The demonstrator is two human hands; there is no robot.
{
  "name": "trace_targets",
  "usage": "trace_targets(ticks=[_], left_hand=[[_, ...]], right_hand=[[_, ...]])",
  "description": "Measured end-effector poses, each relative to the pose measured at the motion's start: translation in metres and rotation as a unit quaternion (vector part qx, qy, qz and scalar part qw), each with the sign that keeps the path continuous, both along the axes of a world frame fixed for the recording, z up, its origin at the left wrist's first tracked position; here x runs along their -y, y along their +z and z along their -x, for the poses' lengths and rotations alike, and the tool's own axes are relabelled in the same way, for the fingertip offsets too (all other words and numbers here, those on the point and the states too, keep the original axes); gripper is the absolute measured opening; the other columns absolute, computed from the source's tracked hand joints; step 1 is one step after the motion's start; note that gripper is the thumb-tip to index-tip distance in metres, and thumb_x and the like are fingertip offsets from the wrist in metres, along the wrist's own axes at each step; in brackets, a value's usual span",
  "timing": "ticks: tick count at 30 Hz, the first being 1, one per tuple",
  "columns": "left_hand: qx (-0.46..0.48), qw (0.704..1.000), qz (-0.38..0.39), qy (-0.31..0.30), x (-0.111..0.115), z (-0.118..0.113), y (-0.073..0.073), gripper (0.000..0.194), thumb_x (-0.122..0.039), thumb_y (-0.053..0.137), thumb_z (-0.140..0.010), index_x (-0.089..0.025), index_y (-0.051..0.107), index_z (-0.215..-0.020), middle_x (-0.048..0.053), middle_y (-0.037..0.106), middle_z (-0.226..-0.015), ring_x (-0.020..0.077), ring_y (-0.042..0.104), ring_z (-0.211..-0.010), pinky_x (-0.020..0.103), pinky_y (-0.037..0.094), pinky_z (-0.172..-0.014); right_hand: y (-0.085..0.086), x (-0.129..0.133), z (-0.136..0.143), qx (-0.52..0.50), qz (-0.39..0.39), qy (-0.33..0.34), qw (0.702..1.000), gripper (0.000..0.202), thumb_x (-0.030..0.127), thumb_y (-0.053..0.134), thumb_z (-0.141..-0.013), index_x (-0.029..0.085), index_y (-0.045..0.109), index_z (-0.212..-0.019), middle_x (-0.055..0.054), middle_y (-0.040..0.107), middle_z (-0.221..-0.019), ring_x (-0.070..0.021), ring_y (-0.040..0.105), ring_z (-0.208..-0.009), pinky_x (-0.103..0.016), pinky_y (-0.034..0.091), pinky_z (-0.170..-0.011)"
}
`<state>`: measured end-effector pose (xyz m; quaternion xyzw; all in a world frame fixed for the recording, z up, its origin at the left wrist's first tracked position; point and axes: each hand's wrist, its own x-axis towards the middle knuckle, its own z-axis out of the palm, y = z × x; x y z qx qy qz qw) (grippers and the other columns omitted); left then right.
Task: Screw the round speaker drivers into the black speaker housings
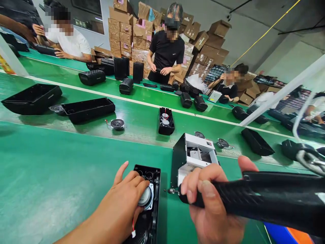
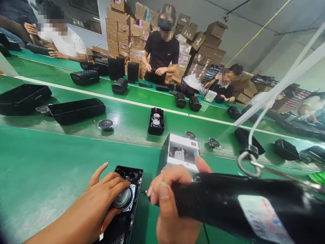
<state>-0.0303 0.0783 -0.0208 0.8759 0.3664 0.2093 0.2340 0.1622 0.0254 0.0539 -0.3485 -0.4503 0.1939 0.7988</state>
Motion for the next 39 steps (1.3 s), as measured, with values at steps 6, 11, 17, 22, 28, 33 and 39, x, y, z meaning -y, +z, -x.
trace_targets(ticks=[6,11,17,22,28,33,39], left_hand=[[-0.032,0.999,0.024,0.012,-0.009,0.001,-0.022,0.052,-0.018,0.084,-0.084,-0.029,0.081,-0.135,0.004,0.086,-0.127,0.0340,0.073,-0.130,0.063,0.014,-0.141],[-0.005,1.000,-0.018,0.024,0.000,-0.002,-0.035,0.062,-0.014,0.080,-0.079,-0.029,0.080,-0.139,0.003,0.087,-0.125,0.0328,0.071,-0.131,0.051,0.004,-0.137],[0.048,0.996,-0.069,0.026,0.005,-0.003,-0.030,0.058,-0.013,0.074,-0.081,-0.033,0.077,-0.135,-0.003,0.085,-0.120,0.0269,0.073,-0.120,0.043,0.001,-0.136],[0.055,0.995,-0.084,0.029,0.003,-0.003,-0.026,0.056,-0.008,0.075,-0.080,-0.033,0.079,-0.129,-0.007,0.085,-0.114,0.0235,0.074,-0.116,0.035,-0.001,-0.135],[0.036,0.996,-0.072,0.025,0.003,-0.002,-0.022,0.063,-0.006,0.073,-0.077,-0.030,0.079,-0.135,-0.006,0.086,-0.116,0.0245,0.074,-0.119,0.035,-0.004,-0.135],[0.025,0.998,-0.063,0.017,0.003,-0.001,-0.021,0.066,-0.006,0.071,-0.074,-0.028,0.079,-0.135,-0.004,0.086,-0.117,0.0267,0.073,-0.120,0.037,-0.005,-0.135],[0.021,0.998,-0.059,0.027,0.004,-0.004,-0.024,0.056,-0.009,0.074,-0.083,-0.030,0.080,-0.134,-0.003,0.086,-0.117,0.0267,0.072,-0.120,0.037,-0.005,-0.134]], right_hand=[[-0.027,-0.024,0.019,0.026,0.023,0.042,0.999,0.052,0.025,0.073,-0.116,0.040,0.046,-0.157,0.009,0.062,-0.083,-0.0133,0.062,-0.060,-0.027,0.059,-0.061],[-0.037,-0.026,0.018,0.039,0.033,0.045,0.998,0.051,0.021,0.069,-0.117,0.039,0.048,-0.160,0.008,0.062,-0.086,-0.0131,0.063,-0.062,-0.027,0.059,-0.062],[-0.045,-0.030,0.020,0.058,0.042,0.036,0.997,0.049,0.023,0.070,-0.116,0.038,0.050,-0.158,0.008,0.062,-0.085,-0.0142,0.061,-0.061,-0.028,0.058,-0.062],[-0.053,-0.034,0.018,0.067,0.041,0.042,0.996,0.051,0.020,0.070,-0.115,0.041,0.051,-0.158,0.009,0.063,-0.085,-0.0137,0.062,-0.063,-0.029,0.058,-0.065],[-0.061,-0.036,0.017,0.071,0.050,0.040,0.995,0.052,0.016,0.069,-0.113,0.038,0.051,-0.157,0.007,0.063,-0.087,-0.0152,0.061,-0.067,-0.031,0.057,-0.065],[-0.065,-0.037,0.016,0.083,0.053,0.042,0.994,0.052,0.013,0.068,-0.111,0.036,0.050,-0.154,0.008,0.063,-0.089,-0.0147,0.062,-0.067,-0.030,0.057,-0.065],[-0.078,-0.039,0.015,0.110,0.067,0.026,0.991,0.054,0.023,0.069,-0.112,0.033,0.044,-0.158,0.005,0.062,-0.089,-0.0175,0.065,-0.071,-0.032,0.058,-0.067]])
